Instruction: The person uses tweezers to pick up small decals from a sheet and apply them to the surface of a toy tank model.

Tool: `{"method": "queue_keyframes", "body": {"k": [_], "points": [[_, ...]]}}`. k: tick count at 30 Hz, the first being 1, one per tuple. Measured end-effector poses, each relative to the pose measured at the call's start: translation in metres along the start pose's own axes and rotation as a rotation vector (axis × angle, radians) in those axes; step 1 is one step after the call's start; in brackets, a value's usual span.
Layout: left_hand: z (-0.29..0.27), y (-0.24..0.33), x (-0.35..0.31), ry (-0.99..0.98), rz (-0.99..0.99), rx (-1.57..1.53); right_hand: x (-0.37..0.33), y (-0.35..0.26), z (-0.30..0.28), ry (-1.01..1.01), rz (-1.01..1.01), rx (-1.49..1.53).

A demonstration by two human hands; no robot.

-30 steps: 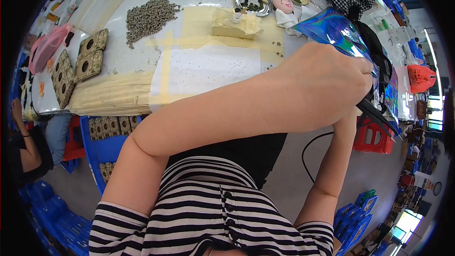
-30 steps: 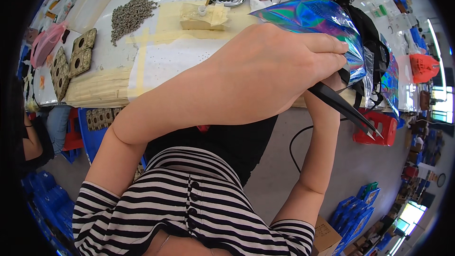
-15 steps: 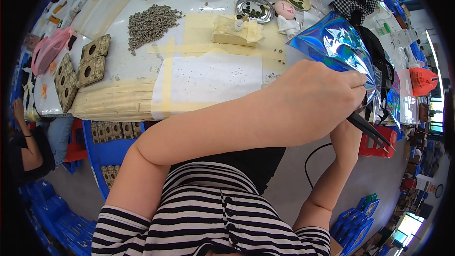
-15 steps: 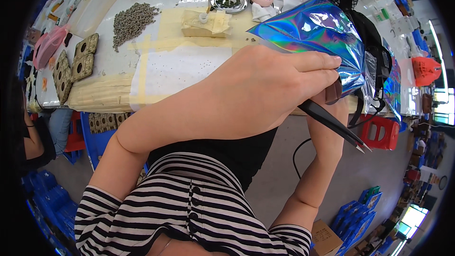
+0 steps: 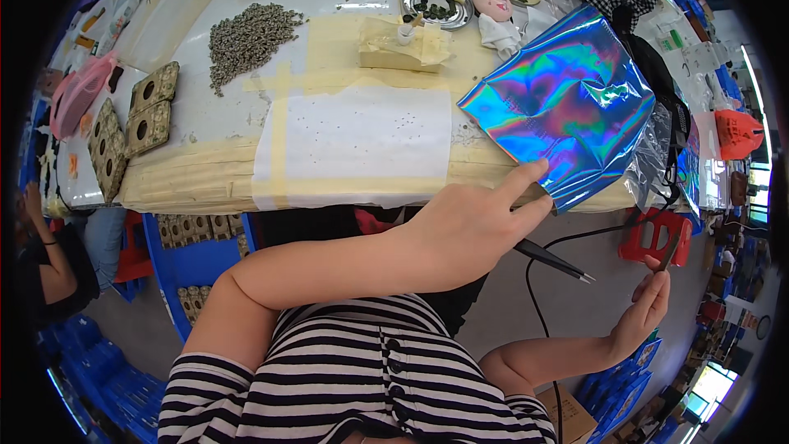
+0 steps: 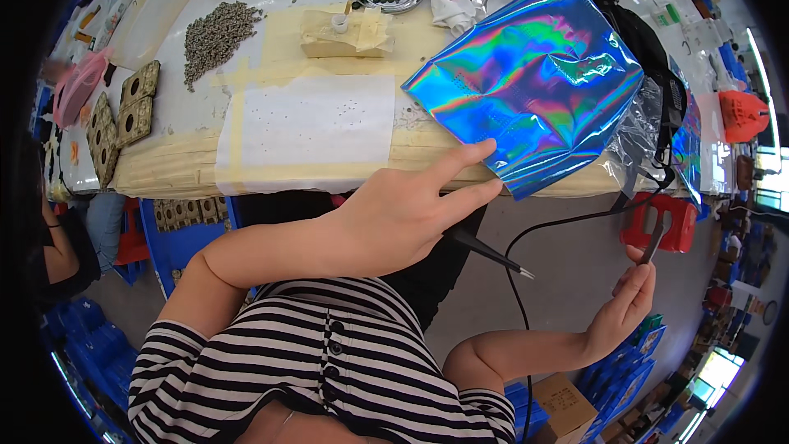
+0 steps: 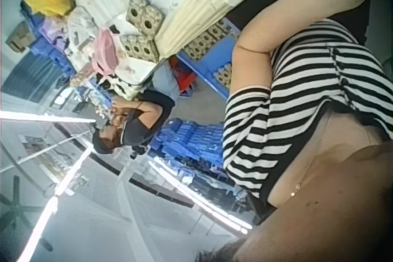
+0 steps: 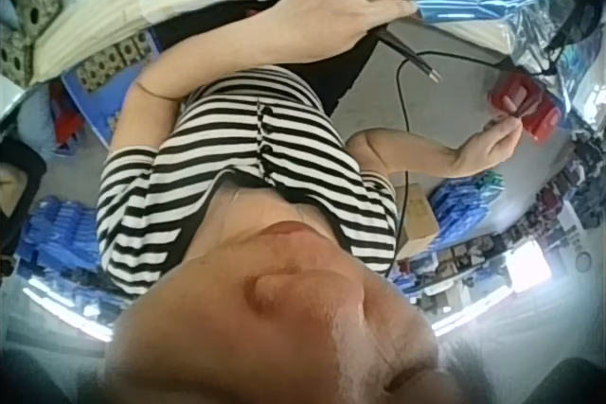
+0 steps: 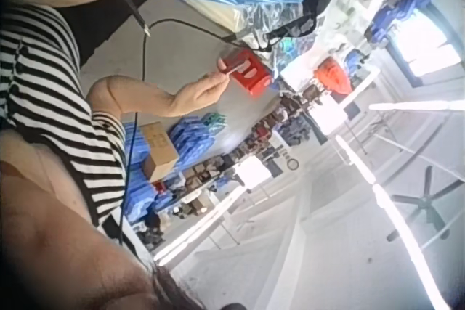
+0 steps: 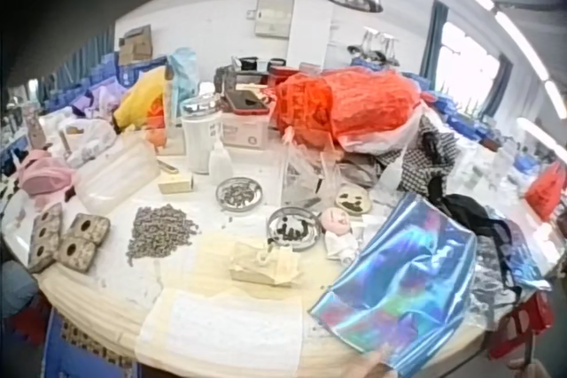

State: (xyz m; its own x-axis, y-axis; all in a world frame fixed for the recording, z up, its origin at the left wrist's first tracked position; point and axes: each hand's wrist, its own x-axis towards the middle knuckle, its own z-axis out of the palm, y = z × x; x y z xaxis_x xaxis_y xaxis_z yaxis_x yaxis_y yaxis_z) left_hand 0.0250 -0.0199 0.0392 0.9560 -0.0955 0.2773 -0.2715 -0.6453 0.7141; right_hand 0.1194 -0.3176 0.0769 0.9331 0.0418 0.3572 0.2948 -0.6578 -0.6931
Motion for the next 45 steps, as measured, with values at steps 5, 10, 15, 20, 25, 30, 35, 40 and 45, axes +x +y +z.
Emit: {"method": "queue_keyframes", "body": {"k": [5, 10, 15, 20, 25, 30, 35, 40, 45], "points": [[0.013, -0.011, -0.037, 0.032, 0.032, -0.684, -0.013, -0.040, 0.048, -0.389, -0.083, 0.398], [0.024, -0.019, -0.070, -0.270, -0.676, -1.781, -0.024, -0.064, 0.103, -0.538, -0.279, 0.298], [0.031, -0.021, -0.071, -0.241, -0.750, -2.076, -0.030, -0.074, 0.113, -0.472, -0.384, 0.070], [0.026, -0.018, -0.070, -0.231, -0.771, -2.158, -0.028, -0.071, 0.108, -0.314, -0.615, -0.258], [0.023, -0.015, -0.071, -0.239, -0.778, -2.191, -0.030, -0.075, 0.105, -0.323, -0.709, -0.387], [0.023, -0.015, -0.072, -0.240, -0.788, -2.175, -0.033, -0.078, 0.110, -0.371, -0.698, -0.398], [0.021, -0.014, -0.072, -0.225, -0.786, -2.159, -0.036, -0.084, 0.109, -0.411, -0.615, -0.413], [0.020, -0.011, -0.075, -0.213, -0.816, -2.124, -0.035, -0.088, 0.109, -0.397, -0.638, -0.438], [0.018, -0.009, -0.074, -0.185, -0.862, -2.071, -0.035, -0.081, 0.107, -0.381, -0.603, -0.347]]}}
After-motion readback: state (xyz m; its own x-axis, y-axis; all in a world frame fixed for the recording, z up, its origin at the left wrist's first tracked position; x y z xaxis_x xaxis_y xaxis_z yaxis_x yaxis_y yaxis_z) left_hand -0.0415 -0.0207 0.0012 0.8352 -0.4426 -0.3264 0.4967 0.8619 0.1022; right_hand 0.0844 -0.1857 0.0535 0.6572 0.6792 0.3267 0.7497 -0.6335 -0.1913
